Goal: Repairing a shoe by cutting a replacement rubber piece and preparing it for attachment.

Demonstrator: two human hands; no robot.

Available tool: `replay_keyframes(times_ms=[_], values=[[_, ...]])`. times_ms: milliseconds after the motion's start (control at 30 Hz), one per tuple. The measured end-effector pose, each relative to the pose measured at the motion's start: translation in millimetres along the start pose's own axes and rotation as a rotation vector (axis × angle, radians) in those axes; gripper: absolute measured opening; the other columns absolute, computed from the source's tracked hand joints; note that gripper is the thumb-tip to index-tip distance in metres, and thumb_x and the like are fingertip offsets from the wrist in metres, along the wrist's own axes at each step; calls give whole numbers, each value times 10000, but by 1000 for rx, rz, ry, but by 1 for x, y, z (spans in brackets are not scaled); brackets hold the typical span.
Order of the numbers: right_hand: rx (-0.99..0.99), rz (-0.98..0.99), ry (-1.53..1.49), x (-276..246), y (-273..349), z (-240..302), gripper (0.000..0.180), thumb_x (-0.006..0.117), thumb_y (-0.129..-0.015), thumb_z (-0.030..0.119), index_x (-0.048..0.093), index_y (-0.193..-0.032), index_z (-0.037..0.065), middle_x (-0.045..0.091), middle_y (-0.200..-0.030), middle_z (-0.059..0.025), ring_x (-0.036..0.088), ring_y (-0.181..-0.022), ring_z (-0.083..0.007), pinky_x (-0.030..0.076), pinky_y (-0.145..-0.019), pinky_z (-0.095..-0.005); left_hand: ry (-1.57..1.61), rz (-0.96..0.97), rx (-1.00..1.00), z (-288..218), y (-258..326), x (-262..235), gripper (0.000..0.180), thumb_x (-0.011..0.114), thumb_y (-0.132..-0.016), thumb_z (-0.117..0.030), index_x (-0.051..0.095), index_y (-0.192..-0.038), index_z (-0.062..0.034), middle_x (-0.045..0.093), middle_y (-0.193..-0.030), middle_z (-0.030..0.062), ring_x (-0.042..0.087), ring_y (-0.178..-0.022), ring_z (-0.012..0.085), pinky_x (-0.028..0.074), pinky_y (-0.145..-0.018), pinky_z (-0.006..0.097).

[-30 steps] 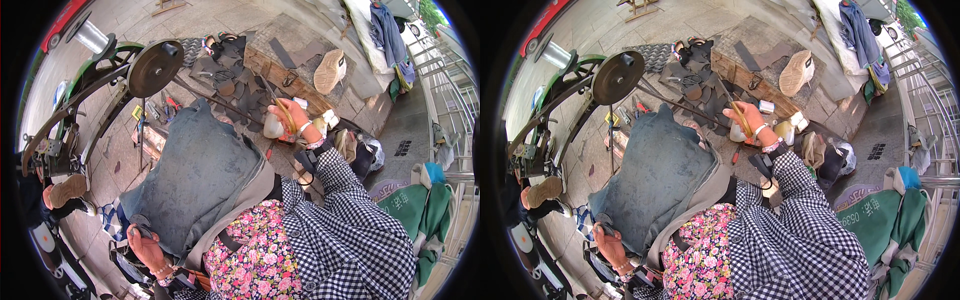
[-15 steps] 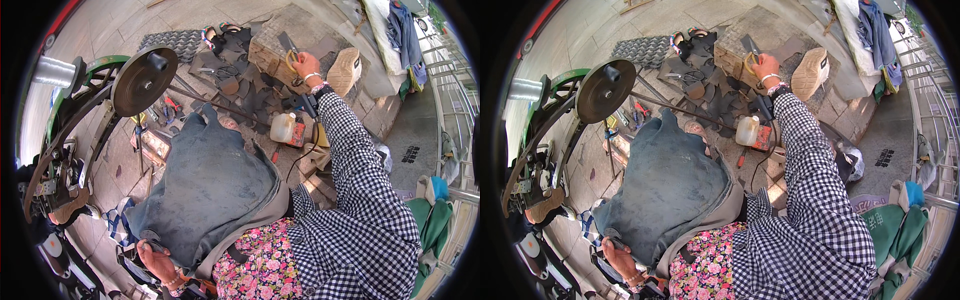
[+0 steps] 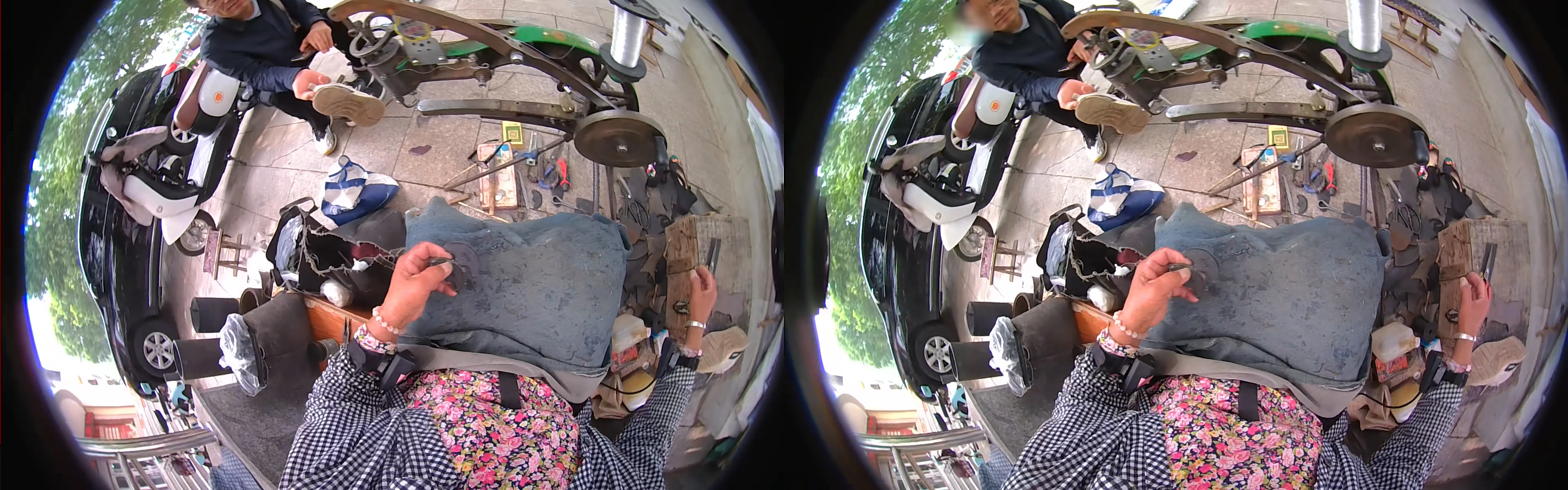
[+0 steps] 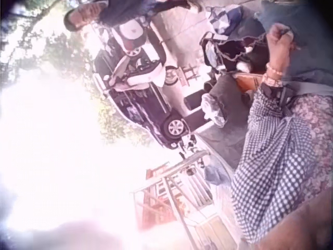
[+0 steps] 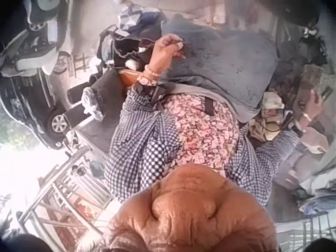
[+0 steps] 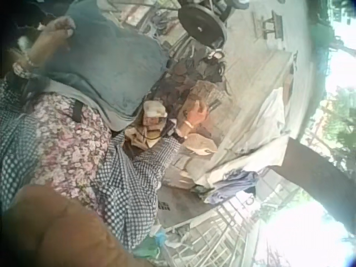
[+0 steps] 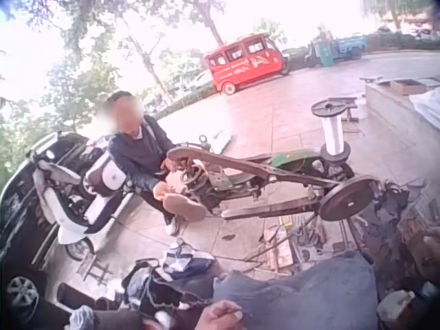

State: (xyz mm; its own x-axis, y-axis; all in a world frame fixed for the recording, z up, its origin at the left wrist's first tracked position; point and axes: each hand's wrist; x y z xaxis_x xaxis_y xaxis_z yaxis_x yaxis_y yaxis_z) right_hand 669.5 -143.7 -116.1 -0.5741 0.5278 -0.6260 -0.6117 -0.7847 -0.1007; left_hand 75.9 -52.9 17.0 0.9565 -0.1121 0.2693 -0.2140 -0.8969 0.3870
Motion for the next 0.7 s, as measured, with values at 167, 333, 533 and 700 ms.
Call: replay_keyframes(times_ms=[167,333,533,700], values=[[-124,466,-614,44,98,221,469,584,-830,169,419,-1224,-26,551,-1098,-126,581,-842,-141,481,-752,-270,88,411,-7,-6,-14,62,100,533,-813,5,502,-904,-23,532,-829,25,554,-723,99,549,-598,298],[-35,780,-866,77,149,297,488,605,-763,19,418,-1211,-32,556,-1065,-131,579,-682,-115,482,-561,-213,114,594,-76,5,-13,114,98,540,-808,6,496,-894,-7,532,-813,32,553,-701,97,545,-573,264],[35,658,-595,86,157,277,436,594,-725,-56,476,-1144,-31,567,-969,-77,511,-604,-59,417,-491,-172,-178,567,-117,21,-14,95,158,560,-811,-50,504,-949,2,568,-825,43,585,-690,112,502,-536,239],[-281,573,-2,76,151,253,383,594,-736,-27,523,-1113,-30,548,-920,-19,455,-623,-45,372,-511,-174,-151,114,162,-9,-35,22,395,538,-810,-36,411,-1182,-5,540,-1010,122,601,-751,180,504,-567,264]])
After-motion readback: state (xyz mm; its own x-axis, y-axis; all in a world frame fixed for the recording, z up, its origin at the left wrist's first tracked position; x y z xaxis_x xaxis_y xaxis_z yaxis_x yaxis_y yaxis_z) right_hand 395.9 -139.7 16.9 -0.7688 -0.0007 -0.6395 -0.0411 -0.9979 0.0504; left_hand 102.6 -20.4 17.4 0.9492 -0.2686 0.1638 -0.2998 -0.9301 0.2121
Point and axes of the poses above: each hand's wrist, its own y-axis away from the middle knuckle, its own x-axis out of the palm, z = x × y
